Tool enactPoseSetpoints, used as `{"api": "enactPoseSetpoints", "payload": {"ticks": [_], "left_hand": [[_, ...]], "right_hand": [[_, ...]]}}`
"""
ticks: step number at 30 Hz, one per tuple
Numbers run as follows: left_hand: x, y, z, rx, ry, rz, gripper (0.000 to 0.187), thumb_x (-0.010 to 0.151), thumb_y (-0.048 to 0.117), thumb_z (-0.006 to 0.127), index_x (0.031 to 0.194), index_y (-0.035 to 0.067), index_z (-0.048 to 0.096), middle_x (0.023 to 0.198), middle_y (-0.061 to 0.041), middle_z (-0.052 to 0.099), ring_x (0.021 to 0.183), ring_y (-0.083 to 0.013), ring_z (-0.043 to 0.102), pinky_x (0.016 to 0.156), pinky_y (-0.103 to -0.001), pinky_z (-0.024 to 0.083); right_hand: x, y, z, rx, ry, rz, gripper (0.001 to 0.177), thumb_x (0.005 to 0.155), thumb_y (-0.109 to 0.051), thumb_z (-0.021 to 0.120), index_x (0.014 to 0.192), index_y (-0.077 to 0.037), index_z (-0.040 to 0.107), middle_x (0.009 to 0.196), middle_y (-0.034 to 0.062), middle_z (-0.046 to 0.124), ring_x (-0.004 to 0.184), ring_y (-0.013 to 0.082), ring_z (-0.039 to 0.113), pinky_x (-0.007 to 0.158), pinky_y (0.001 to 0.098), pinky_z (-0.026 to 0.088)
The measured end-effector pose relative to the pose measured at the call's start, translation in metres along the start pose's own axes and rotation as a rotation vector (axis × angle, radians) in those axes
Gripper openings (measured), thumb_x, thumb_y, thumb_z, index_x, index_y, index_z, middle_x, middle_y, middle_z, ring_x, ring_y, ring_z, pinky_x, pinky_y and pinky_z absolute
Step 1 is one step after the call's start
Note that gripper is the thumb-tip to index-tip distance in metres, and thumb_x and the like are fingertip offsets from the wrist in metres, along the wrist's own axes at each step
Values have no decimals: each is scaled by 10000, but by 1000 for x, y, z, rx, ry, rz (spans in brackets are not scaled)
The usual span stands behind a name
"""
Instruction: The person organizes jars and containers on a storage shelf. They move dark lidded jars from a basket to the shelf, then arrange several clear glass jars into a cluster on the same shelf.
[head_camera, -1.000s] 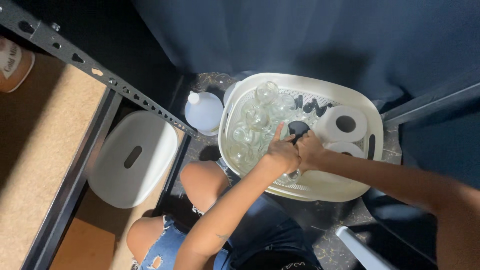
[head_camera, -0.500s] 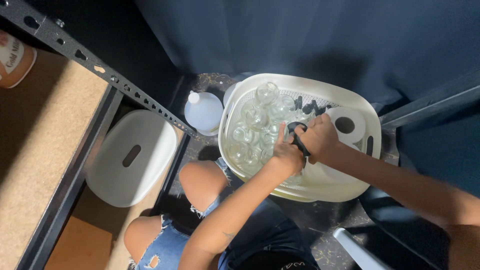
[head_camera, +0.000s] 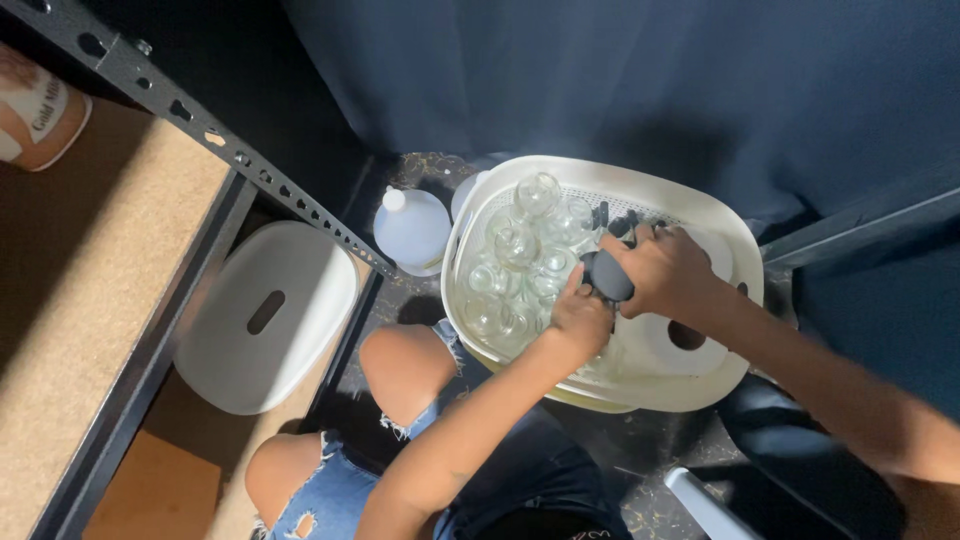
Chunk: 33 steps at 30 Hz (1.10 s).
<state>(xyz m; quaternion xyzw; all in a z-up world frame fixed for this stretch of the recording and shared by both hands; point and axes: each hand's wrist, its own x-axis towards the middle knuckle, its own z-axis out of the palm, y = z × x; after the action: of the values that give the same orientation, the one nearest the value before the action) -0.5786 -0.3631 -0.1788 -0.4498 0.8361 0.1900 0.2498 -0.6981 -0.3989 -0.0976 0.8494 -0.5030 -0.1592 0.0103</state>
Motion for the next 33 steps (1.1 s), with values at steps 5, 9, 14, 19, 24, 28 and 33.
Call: {"api": "enactPoseSetpoints", "payload": {"ticks": [5, 9, 14, 19, 24, 28, 33], "left_hand": [[-16, -35, 4, -544, 279, -57, 490, 868, 136, 732, 1309, -25, 592, 1383, -210, 564, 1224, -370, 617, 978, -472, 569], [-126, -56, -74, -1040, 489, 18, 888, 831, -22, 683, 1582, -25, 210, 1395, -339, 463, 1182, -442, 630, 969, -513, 579], [-163, -65, -70, -1116, 584, 65, 949, 693, 79, 803, 1536, 33, 369, 1320, -316, 580, 1207, -466, 609, 983, -514, 568], [-227, -90, -54, -1203, 719, 18, 1021, 652, 132, 820, 1560, 62, 357, 1388, -271, 567, 1253, -436, 583, 1013, -495, 537], [-308, -123, -27, -1425, 848, -132, 951, 662, -5, 817, 1527, 141, 448, 1244, -289, 600, 1060, -372, 692, 861, -360, 636], [-374, -148, 12, -1524, 1077, -198, 964, 648, -43, 824, 1522, 119, 450, 1317, -272, 549, 969, -317, 700, 842, -339, 641], [-468, -165, 56, -1470, 1393, -383, 939, 650, -41, 855, 1499, 22, 458, 1392, -197, 395, 977, -273, 632, 857, -320, 651]], "right_hand": [[-25, -5, -40, 292, -14, 67, 938, 673, -374, 855, 1507, -237, 449, 1087, 166, 609, 877, 406, 761, 822, 474, 623], [-29, -14, -38, 461, 50, 58, 943, 661, -350, 880, 1489, -311, 430, 1145, 143, 558, 944, 434, 743, 833, 522, 643], [-36, -45, -63, 540, 129, -15, 957, 591, -362, 879, 1453, -350, 464, 1145, 84, 558, 1031, 357, 719, 890, 457, 629], [-21, -88, -88, 569, 294, -214, 981, 550, -345, 904, 1454, -323, 523, 1172, 53, 600, 1060, 280, 714, 813, 406, 632], [-13, -165, -169, 862, -5, -157, 971, 676, -278, 917, 1523, -210, 446, 1101, 132, 640, 1047, 335, 696, 878, 507, 576], [13, -228, -170, 759, 126, -396, 1004, 585, -294, 989, 1470, -217, 521, 855, -7, 526, 782, 167, 640, 808, 365, 557], [28, -332, -211, 929, 261, -876, 938, 532, -187, 968, 1388, -86, 598, 1183, 77, 575, 715, 202, 610, 719, 372, 539]]}}
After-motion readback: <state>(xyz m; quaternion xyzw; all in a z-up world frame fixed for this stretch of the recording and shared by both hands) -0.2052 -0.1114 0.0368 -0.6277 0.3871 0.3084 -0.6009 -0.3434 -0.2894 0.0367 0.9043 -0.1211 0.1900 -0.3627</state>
